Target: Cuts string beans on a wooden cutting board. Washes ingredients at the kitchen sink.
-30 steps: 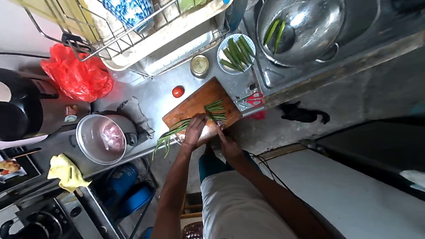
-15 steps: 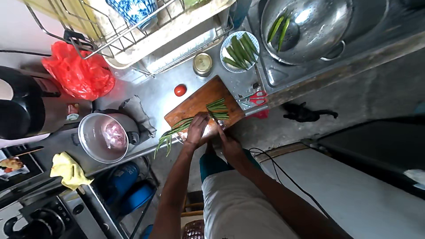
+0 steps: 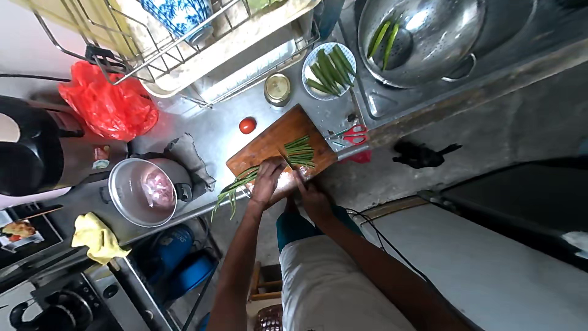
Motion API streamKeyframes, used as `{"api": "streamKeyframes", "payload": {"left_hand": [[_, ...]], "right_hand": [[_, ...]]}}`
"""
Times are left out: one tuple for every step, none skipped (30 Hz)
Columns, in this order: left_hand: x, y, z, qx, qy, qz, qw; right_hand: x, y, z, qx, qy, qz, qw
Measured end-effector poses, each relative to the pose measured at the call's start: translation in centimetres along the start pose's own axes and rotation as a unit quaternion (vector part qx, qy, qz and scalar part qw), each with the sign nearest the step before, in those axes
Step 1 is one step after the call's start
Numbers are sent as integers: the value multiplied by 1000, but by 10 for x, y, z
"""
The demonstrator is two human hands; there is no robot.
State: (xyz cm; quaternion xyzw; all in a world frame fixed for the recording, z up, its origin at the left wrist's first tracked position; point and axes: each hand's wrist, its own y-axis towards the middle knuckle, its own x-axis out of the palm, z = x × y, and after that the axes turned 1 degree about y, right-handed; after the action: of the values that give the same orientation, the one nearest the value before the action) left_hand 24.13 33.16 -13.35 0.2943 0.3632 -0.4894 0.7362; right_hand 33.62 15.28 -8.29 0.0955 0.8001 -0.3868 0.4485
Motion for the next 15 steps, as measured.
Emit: {"api": "streamKeyframes", "payload": {"left_hand": [[0,-2,-1,-5,8,-4,1000],[-1,-5,-1,-8,13,-8,1000],[-1,-8,-1,-11,14,-10,1000],[-1,-9,0,-11,11,-8,1000],[-1,-10,0,-10,6,-3,1000],[-1,-11,1,-9,-2,6,1000],[0,-12,1,-7,-11,15,1000],[1,-14,1,-5,-21,25,999],[2,-16,1,-5,-28,30,999],[2,-18,1,-7,-31,31,999],[2,-19,0,-8,-32,31,999],[2,-20,-1,-8,-27,33,999],[2,-21,-1,-10,-17,36,999],[2,-21,-1,-15,-6,39,999],[2,-22,0,-21,2,42,999]], "right_hand": [[-7,1,1,3,-2,-21,1000],[-13,1,4,-4,6,-27,1000],[-17,1,9,-16,27,-26,999],[-20,0,16,-35,55,2,998],[-19,0,24,-59,82,60,993],[-17,2,31,-79,107,132,982],[-18,6,37,-88,126,187,970],[-20,11,42,-94,140,218,961],[-24,18,47,-96,150,224,958],[-28,26,51,-95,162,209,960],[-31,35,55,-96,168,195,961],[-32,46,59,-106,166,188,962],[-32,57,63,-130,158,194,959],[-32,68,67,-161,146,206,954],[-34,77,70,-190,134,209,950]]}}
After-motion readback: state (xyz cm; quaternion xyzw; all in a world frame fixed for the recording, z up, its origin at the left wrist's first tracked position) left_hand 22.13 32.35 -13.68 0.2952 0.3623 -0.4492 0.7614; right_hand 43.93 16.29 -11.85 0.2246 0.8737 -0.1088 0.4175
